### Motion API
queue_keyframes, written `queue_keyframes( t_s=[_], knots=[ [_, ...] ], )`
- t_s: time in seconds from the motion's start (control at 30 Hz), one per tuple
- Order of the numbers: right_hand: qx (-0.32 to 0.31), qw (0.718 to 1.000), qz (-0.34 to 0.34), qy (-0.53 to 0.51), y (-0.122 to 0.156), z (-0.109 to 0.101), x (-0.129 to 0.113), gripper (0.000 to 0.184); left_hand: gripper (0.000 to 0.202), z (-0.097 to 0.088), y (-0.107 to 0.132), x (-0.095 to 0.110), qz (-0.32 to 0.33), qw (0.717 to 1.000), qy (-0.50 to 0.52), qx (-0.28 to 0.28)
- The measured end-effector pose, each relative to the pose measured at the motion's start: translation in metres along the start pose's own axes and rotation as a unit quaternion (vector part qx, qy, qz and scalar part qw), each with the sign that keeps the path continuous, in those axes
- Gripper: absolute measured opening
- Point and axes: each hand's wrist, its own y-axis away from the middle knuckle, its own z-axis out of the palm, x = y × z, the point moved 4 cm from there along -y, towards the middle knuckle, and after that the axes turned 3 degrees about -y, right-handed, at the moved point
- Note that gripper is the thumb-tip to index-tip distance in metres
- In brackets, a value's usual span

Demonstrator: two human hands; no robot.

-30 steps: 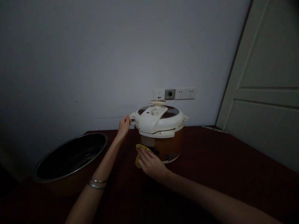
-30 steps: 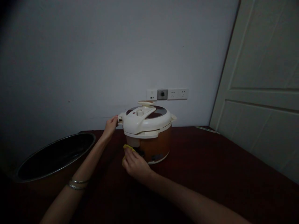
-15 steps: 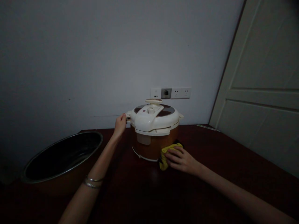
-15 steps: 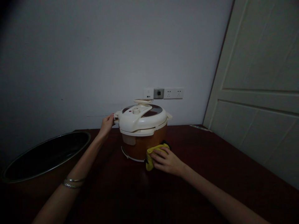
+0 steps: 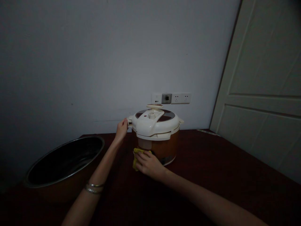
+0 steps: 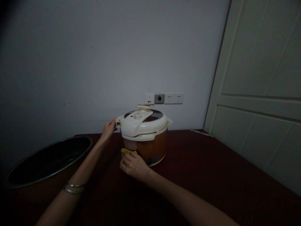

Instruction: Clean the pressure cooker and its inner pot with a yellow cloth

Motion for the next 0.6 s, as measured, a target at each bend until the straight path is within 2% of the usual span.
queue_keyframes(
  t_s=[0.13,0.3,0.4,0.47,0.53,0.6],
  knots=[
    [-0.003,0.999,-0.043,-0.014,0.025,-0.011,0.007,0.014,0.034,-0.001,0.0,-0.001,-0.014,1.0,-0.002,-0.005],
    [0.038,0.997,-0.066,-0.017,0.086,-0.031,0.032,0.014,0.042,-0.001,-0.001,-0.003,-0.014,1.0,0.011,0.001],
    [0.063,0.997,-0.05,-0.015,0.12,-0.038,0.052,0.016,0.043,0.0,-0.001,-0.004,-0.017,1.0,0.018,0.007],
    [0.083,0.996,0.007,-0.031,0.136,-0.04,0.066,0.021,0.042,0.001,-0.001,-0.004,-0.016,1.0,0.021,0.014],
    [0.114,0.984,0.114,-0.076,0.147,-0.038,0.08,0.024,0.042,0.002,0.0,-0.003,-0.012,1.0,0.023,0.014],
    [0.159,0.946,0.247,-0.133,0.152,-0.032,0.093,0.028,0.041,0.003,0.0,-0.003,-0.012,1.0,0.022,0.017]
  ],
)
